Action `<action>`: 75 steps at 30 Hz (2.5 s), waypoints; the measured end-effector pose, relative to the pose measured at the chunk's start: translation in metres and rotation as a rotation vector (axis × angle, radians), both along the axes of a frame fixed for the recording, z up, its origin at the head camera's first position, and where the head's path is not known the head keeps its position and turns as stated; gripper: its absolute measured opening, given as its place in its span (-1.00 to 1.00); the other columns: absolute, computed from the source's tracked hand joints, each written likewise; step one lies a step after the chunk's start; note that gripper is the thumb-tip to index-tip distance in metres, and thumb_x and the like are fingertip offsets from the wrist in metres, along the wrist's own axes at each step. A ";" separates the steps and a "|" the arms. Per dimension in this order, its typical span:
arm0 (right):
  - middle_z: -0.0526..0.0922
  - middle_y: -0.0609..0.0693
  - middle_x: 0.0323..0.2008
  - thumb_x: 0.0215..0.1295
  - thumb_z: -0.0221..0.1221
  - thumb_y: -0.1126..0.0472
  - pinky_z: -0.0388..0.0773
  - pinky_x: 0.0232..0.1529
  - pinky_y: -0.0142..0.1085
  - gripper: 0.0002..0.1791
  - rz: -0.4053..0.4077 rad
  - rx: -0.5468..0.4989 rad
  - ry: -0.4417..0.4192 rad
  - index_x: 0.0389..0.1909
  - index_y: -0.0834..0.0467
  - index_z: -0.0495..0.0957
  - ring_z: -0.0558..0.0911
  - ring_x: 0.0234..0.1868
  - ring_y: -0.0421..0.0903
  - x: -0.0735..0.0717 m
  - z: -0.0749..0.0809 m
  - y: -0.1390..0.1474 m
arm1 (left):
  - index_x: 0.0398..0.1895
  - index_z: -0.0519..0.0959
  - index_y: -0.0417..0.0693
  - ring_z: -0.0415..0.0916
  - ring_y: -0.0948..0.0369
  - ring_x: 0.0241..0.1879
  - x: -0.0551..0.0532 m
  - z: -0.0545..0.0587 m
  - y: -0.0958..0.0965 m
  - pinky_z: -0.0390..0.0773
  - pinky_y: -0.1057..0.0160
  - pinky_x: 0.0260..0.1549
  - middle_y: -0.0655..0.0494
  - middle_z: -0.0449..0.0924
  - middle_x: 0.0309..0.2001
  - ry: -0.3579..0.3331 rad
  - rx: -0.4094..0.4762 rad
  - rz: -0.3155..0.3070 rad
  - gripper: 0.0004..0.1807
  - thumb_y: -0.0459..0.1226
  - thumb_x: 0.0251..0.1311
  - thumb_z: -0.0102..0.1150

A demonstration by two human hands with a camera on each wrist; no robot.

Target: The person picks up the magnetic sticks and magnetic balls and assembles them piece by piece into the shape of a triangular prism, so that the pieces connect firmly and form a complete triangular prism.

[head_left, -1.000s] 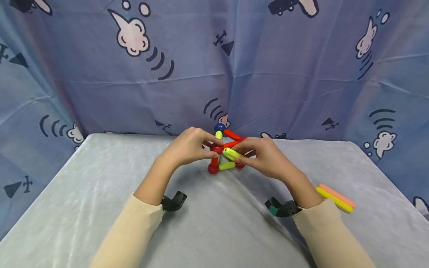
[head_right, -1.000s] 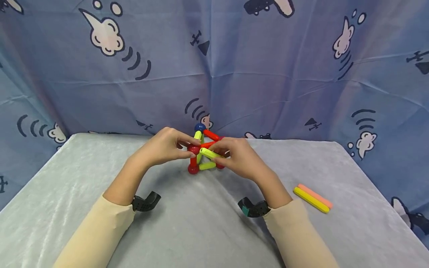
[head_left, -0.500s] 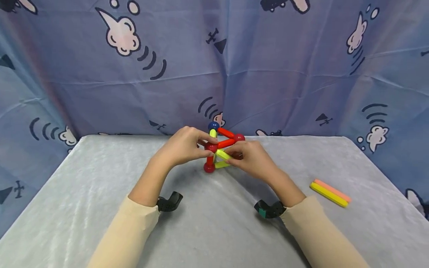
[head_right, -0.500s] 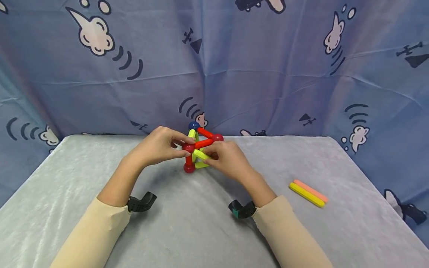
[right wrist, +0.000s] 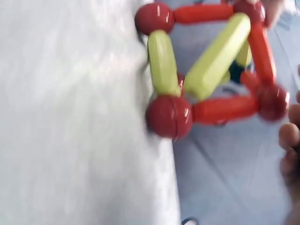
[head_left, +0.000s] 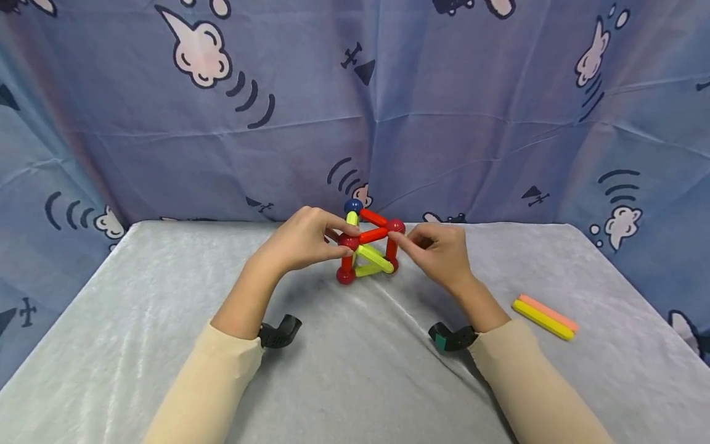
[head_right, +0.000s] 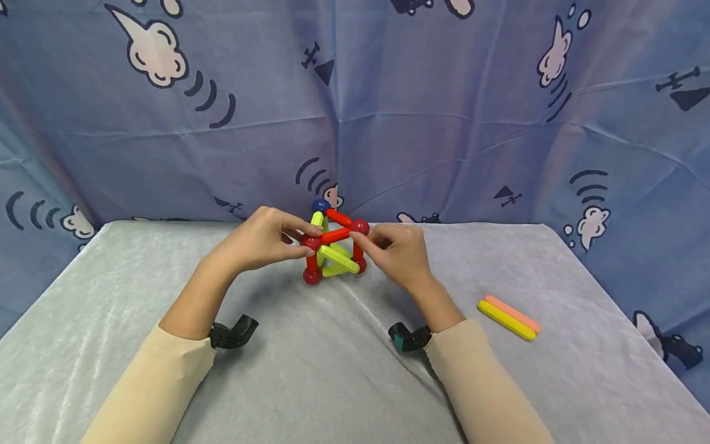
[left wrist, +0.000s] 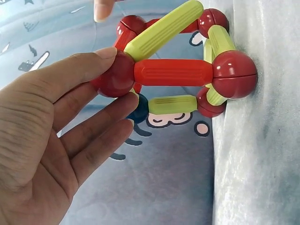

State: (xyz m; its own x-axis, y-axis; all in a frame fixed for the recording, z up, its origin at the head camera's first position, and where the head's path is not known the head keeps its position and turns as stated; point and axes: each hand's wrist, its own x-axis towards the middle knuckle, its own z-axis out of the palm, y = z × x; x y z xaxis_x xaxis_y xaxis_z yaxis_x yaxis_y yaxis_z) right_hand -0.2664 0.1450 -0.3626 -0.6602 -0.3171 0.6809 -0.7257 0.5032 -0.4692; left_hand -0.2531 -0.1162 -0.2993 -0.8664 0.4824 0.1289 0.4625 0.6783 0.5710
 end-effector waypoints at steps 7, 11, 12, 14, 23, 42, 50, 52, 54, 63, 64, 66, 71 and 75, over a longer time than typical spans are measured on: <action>0.66 0.13 0.00 0.13 0.48 0.10 0.64 0.02 -0.27 -0.45 0.062 0.007 -0.667 0.09 0.18 0.52 0.65 -0.01 0.00 -0.016 -0.028 0.010 | 0.00 0.77 0.22 0.67 0.26 -0.27 -0.002 -0.002 -0.003 0.69 0.29 -0.26 0.22 0.78 -0.16 -0.017 0.012 -0.003 -0.68 -0.24 0.15 0.46; 0.66 0.13 0.05 0.04 0.53 0.13 0.61 0.08 -0.18 -0.31 0.127 0.052 -0.723 0.21 0.18 0.50 0.63 0.01 0.03 -0.018 -0.039 0.008 | 0.00 0.77 0.18 0.71 0.26 -0.19 -0.003 -0.003 -0.005 0.72 0.26 -0.15 0.22 0.79 -0.13 -0.028 0.040 -0.021 -0.68 -0.27 0.16 0.45; 0.68 0.13 0.00 0.04 0.53 0.15 0.60 0.03 -0.21 -0.35 0.132 0.050 -0.716 0.17 0.19 0.54 0.63 -0.05 0.02 -0.017 -0.040 0.007 | 0.00 0.76 0.16 0.72 0.25 -0.16 -0.003 -0.003 -0.006 0.72 0.25 -0.13 0.22 0.78 -0.12 -0.034 0.048 -0.028 -0.68 -0.28 0.17 0.44; 0.71 0.12 -0.09 0.06 0.51 0.18 0.59 -0.05 -0.27 -0.46 0.149 0.035 -0.702 0.07 0.22 0.60 0.63 -0.15 -0.02 -0.017 -0.043 0.006 | 0.01 0.76 0.14 0.72 0.23 -0.11 -0.003 -0.003 -0.006 0.72 0.23 -0.08 0.20 0.78 -0.09 -0.048 0.058 -0.040 -0.68 -0.30 0.18 0.42; 0.74 0.15 -0.15 0.13 0.47 0.20 0.56 -0.16 -0.32 -0.58 0.144 0.008 -0.702 0.00 0.23 0.67 0.59 -0.25 -0.03 -0.017 -0.045 0.001 | 0.03 0.75 0.14 0.71 0.18 -0.03 -0.001 -0.001 -0.006 0.72 0.19 -0.04 0.18 0.76 -0.04 -0.057 0.055 -0.054 -0.67 -0.32 0.19 0.39; 0.68 0.01 -0.33 0.32 0.23 0.37 0.64 -0.28 -0.44 -0.86 0.023 -0.276 -0.724 -0.21 0.35 0.48 0.67 -0.37 -0.25 -0.016 -0.042 0.005 | 0.04 0.71 0.01 0.68 0.20 -0.34 0.014 0.002 0.022 0.63 0.33 -0.37 0.10 0.75 -0.06 0.086 0.088 -0.164 -0.69 -0.42 0.26 0.28; 0.64 0.25 0.14 0.36 0.09 0.37 0.60 0.13 -0.35 -0.63 0.212 -0.005 -0.785 0.16 0.30 0.55 0.63 0.12 0.06 -0.016 -0.038 0.020 | 0.18 0.64 0.05 0.45 0.06 0.33 -0.001 -0.007 -0.004 0.45 -0.03 0.34 0.07 0.56 0.30 0.152 -0.063 0.018 -0.61 -0.35 0.28 0.27; 0.62 0.21 0.20 0.34 0.19 0.30 0.58 0.25 -0.21 -0.57 0.223 0.057 -0.777 0.22 0.27 0.53 0.61 0.21 0.10 -0.015 -0.037 0.020 | 0.22 0.61 0.01 0.43 0.04 0.37 -0.005 -0.010 -0.007 0.42 -0.03 0.38 0.03 0.53 0.33 0.100 -0.072 -0.013 -0.59 -0.35 0.30 0.26; 0.61 0.14 0.23 0.29 0.32 0.16 0.52 0.32 -0.07 -0.46 0.208 0.119 -0.763 0.27 0.20 0.52 0.58 0.27 0.09 -0.014 -0.035 0.016 | 0.19 0.63 -0.01 0.49 0.05 0.29 -0.007 -0.011 -0.008 0.48 0.00 0.32 0.03 0.58 0.28 0.086 -0.056 -0.017 -0.62 -0.35 0.30 0.27; 0.72 -0.01 0.05 0.12 0.47 0.00 0.58 0.23 0.00 -0.43 0.085 0.177 -0.667 0.15 0.07 0.61 0.66 0.12 0.00 -0.008 -0.032 -0.002 | 0.05 0.70 0.05 0.56 0.15 -0.17 -0.004 -0.005 -0.009 0.62 0.18 -0.14 0.14 0.71 -0.02 0.071 -0.042 0.032 -0.68 -0.25 0.22 0.40; 0.74 0.02 0.02 0.16 0.44 0.06 0.60 0.19 -0.03 -0.49 0.077 0.159 -0.657 0.13 0.11 0.62 0.68 0.08 -0.01 -0.008 -0.032 -0.001 | 0.05 0.70 0.05 0.56 0.16 -0.18 -0.003 -0.005 -0.009 0.61 0.19 -0.16 0.14 0.71 -0.04 0.064 -0.040 0.039 -0.68 -0.23 0.21 0.41; 0.76 0.08 -0.04 0.23 0.37 0.16 0.65 0.11 -0.09 -0.59 0.059 0.122 -0.635 0.09 0.18 0.65 0.71 -0.01 -0.01 -0.008 -0.034 0.001 | 0.05 0.70 0.06 0.55 0.15 -0.20 -0.002 -0.004 -0.007 0.60 0.19 -0.20 0.13 0.71 -0.06 0.053 -0.038 0.054 -0.67 -0.19 0.21 0.42; 0.79 0.09 -0.12 0.26 0.37 0.13 0.67 -0.05 -0.27 -0.68 -0.022 0.093 -0.632 -0.02 0.20 0.70 0.73 -0.13 -0.07 -0.011 -0.033 0.005 | 0.03 0.72 0.05 0.61 0.13 -0.15 -0.001 -0.003 -0.003 0.65 0.15 -0.11 0.08 0.66 0.12 0.087 -0.039 0.065 -0.69 -0.21 0.20 0.42; 0.78 0.08 -0.13 0.27 0.36 0.09 0.64 -0.09 -0.27 -0.70 -0.065 0.165 -0.647 -0.07 0.17 0.70 0.73 -0.13 -0.05 -0.010 -0.021 0.013 | -0.03 0.74 0.05 0.62 0.13 -0.11 -0.001 -0.004 -0.002 0.65 0.15 -0.08 0.12 0.64 0.11 0.125 -0.010 0.059 -0.72 -0.26 0.17 0.44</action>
State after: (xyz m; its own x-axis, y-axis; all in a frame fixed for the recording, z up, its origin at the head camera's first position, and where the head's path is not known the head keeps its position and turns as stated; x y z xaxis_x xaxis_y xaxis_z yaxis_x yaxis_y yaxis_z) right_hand -0.2761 0.1581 -0.3834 -0.9404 -0.3288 0.0871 -0.2894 0.6388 -0.7129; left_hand -0.2539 -0.1185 -0.3033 -0.8709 0.4328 0.2327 0.4885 0.7119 0.5045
